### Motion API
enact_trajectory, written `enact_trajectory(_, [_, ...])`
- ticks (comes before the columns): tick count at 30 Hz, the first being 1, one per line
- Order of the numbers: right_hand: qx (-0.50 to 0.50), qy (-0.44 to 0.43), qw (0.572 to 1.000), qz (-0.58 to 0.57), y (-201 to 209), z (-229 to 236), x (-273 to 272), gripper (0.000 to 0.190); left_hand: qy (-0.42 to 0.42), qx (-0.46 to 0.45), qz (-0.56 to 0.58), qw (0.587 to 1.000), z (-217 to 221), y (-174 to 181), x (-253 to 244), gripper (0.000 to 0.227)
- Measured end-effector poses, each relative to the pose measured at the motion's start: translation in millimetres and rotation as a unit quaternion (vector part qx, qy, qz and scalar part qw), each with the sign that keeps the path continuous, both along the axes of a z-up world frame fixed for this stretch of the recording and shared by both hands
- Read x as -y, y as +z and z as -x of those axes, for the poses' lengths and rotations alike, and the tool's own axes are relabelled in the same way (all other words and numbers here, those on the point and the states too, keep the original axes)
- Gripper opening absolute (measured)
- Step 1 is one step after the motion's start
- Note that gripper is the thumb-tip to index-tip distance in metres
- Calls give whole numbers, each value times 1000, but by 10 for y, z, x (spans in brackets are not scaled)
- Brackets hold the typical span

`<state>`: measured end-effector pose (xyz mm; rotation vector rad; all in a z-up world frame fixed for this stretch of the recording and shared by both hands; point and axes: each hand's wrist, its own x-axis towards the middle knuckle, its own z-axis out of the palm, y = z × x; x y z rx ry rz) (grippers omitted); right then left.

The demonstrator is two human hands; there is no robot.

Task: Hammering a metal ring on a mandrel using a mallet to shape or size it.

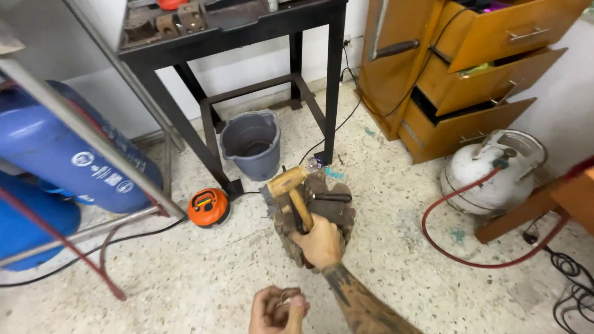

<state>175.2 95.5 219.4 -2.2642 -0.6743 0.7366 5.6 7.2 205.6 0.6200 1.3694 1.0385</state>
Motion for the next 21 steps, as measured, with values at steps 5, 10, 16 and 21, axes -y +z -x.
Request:
enact_trajectory(5, [78,7,997,11,-860,-194,-586,33,22,-43,-27,998,-393,80,-502,41])
enact_trajectory(10, [86,-19,995,44,-1102,-218,-609,53,33,-32,-9,999,-705,247,-692,39])
enact_trajectory(16, [114,7,993,21,-1187,-261,-589,38,7,46,-16,999,-691,135,-584,41])
enact_trajectory(21, [159,-34,981,-106,-1706,-540,-461,49,-28,73,-136,988,-617,61,-406,36])
